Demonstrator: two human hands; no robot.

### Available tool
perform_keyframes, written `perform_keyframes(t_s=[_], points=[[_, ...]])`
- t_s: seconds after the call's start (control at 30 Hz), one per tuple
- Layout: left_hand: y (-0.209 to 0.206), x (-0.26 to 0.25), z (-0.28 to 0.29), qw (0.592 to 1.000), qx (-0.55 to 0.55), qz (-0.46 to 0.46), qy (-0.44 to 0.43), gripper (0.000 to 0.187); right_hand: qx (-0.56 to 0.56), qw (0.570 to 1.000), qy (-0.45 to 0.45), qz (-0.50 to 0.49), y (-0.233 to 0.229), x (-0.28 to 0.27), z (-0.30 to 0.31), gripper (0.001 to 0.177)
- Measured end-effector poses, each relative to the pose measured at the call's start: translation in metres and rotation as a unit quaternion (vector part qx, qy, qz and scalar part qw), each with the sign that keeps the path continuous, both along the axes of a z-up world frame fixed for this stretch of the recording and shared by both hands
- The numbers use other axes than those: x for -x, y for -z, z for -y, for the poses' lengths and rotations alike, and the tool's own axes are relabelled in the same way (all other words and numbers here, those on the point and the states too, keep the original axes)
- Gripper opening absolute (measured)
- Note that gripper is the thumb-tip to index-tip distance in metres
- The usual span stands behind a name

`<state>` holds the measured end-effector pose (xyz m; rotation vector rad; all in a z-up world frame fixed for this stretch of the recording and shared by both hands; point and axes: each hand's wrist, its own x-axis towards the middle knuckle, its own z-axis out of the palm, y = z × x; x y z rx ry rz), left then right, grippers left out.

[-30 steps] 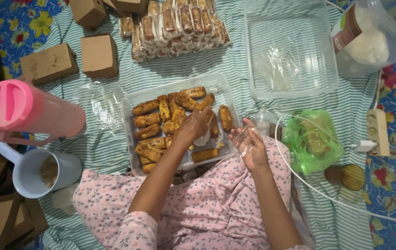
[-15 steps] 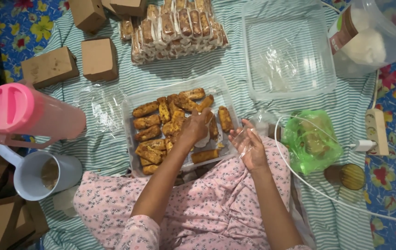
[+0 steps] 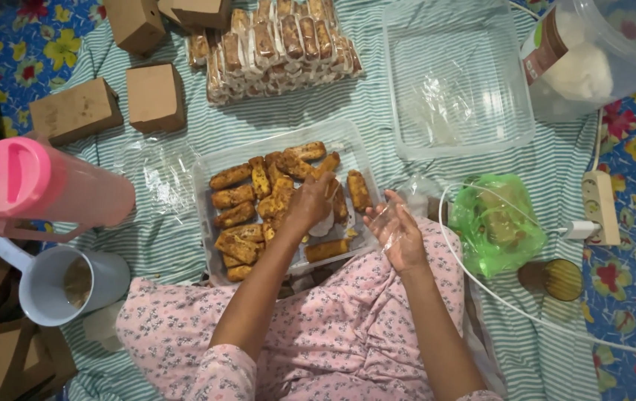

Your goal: The person wraps individual pieces of fried food in paper by hand and places them into a plastic container.

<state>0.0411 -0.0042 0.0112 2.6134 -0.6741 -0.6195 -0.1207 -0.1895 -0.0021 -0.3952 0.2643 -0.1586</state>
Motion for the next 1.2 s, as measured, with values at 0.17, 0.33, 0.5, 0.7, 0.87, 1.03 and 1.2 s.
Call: perform_keyframes(t_s=[0.17, 0.33, 0.5, 0.7, 0.87, 1.03, 1.2], points=[[-0.029, 0.002, -0.006, 0.996, 0.09, -0.013, -0.002, 0.07, -0.023, 1.0, 0.004, -0.007, -0.003, -0.001, -0.001, 0.042], [-0.071, 0.012, -0.011, 0.988, 0.152, -0.014, -0.001, 0.07, -0.037, 0.999, 0.008, -0.012, -0.002, 0.0, 0.0, 0.044], [-0.073, 0.014, -0.013, 0.974, 0.216, -0.053, -0.052, 0.071, -0.02, 0.999, -0.029, 0.008, -0.008, 0.004, -0.005, 0.047], [-0.089, 0.032, -0.007, 0.965, 0.239, -0.079, -0.069, 0.073, 0.145, 0.988, -0.04, -0.043, -0.024, 0.008, -0.025, 0.061], [-0.108, 0.047, -0.015, 0.957, 0.252, -0.114, -0.091, 0.07, 0.302, 0.948, -0.07, -0.071, -0.027, 0.007, -0.041, 0.079], [-0.107, 0.048, -0.031, 0.943, 0.29, -0.134, -0.098, 0.071, 0.355, 0.928, -0.087, -0.074, -0.064, 0.009, -0.057, 0.081], [-0.11, 0.046, -0.053, 0.865, 0.415, -0.231, -0.163, 0.071, 0.401, 0.907, -0.084, -0.095, -0.042, 0.002, -0.057, 0.078]])
